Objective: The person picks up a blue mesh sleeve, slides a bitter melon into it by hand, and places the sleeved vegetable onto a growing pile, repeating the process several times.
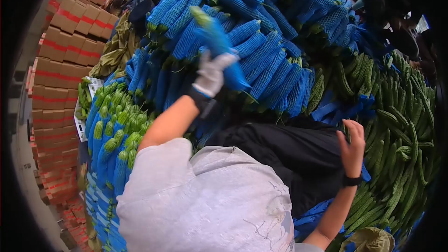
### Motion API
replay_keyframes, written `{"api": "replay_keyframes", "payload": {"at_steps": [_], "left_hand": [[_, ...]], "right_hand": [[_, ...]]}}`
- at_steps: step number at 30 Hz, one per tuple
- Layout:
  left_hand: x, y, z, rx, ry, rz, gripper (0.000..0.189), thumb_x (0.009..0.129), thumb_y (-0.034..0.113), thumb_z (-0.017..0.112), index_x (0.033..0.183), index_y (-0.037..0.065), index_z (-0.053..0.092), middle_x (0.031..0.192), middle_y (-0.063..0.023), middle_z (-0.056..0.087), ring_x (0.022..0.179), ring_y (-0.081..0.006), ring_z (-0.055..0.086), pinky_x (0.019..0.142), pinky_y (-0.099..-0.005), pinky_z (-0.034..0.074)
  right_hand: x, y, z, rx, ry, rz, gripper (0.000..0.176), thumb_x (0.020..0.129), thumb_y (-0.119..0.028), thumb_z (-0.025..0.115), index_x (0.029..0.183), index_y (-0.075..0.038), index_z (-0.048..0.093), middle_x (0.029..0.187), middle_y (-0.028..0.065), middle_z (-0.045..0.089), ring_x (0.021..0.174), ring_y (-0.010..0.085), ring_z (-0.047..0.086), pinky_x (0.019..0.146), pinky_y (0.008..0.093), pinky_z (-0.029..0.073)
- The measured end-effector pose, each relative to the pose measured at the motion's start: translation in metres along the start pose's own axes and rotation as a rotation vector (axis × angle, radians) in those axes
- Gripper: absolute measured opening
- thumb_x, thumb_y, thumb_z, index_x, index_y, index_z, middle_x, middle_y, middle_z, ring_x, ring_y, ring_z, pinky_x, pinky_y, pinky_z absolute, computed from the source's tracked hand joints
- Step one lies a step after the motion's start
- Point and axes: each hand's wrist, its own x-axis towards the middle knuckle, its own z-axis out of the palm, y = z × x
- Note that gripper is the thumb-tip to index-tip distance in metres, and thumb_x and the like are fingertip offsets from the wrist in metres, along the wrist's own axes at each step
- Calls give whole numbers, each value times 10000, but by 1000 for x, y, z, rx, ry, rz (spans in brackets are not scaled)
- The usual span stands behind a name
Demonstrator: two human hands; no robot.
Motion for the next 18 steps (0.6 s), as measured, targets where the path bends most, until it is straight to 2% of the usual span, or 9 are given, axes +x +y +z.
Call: {"api": "replay_keyframes", "payload": {"at_steps": [1,2,3,5,7,10,12,14,18], "left_hand": [[-8,-22,-34,629,98,229,281,913,28,434,1131,63,608,1081,-101,631,1042,-228,590,971,-352,437],[-14,-28,-57,428,274,17,309,925,16,401,1086,97,651,1120,-110,619,1039,-265,587,995,-374,416],[-28,-55,-88,725,362,11,274,885,81,498,1136,86,607,1057,-130,636,1028,-291,578,970,-403,426],[-35,-59,-118,-234,825,-498,628,739,258,775,1204,-42,478,1071,-119,596,946,-227,580,858,-369,476],[-75,-99,-136,-71,834,-557,607,739,173,759,1227,-40,467,1098,-115,600,975,-231,582,887,-357,459],[-150,-107,-103,115,478,-722,702,691,167,783,1277,-47,462,1089,-140,627,964,-236,605,885,-356,463],[-195,-116,-62,265,231,-696,678,642,201,813,1206,-28,514,1042,-156,656,959,-280,632,890,-364,480],[-232,-137,-23,240,-10,-903,741,592,297,831,1198,2,523,1075,-201,650,1026,-335,620,906,-398,484],[-222,-124,23,482,-541,-1045,795,624,327,771,1280,8,456,1168,-257,595,1105,-398,569,955,-425,454]], "right_hand": [[-9,15,-5,23,-4,61,282,818,-42,659,1091,2,601,1095,148,597,1053,311,565,925,377,445],[-18,28,-8,43,-9,125,265,833,-33,643,1091,10,597,1079,153,601,1029,305,578,914,371,451],[-25,38,-9,82,-38,165,231,862,-47,612,1084,16,596,1054,153,607,999,300,590,905,362,453],[-36,58,-1,118,-90,181,210,878,-64,592,1073,14,601,1050,148,608,1009,294,582,911,357,445],[-46,82,13,128,-82,97,185,904,-91,558,1051,8,611,1048,139,612,1020,280,566,923,350,429],[-43,73,18,133,-54,177,173,908,-82,547,1041,4,616,1046,131,615,1022,269,558,932,347,418],[-42,75,20,123,-58,171,173,912,-79,540,1044,4,616,1048,124,619,1006,268,559,924,346,421],[-44,75,20,129,-56,183,174,910,-76,541,1045,3,616,1047,123,621,1003,268,558,922,346,421],[-47,69,10,91,-93,167,187,900,-72,555,1064,2,608,1108,134,615,1093,281,550,974,345,405]]}}
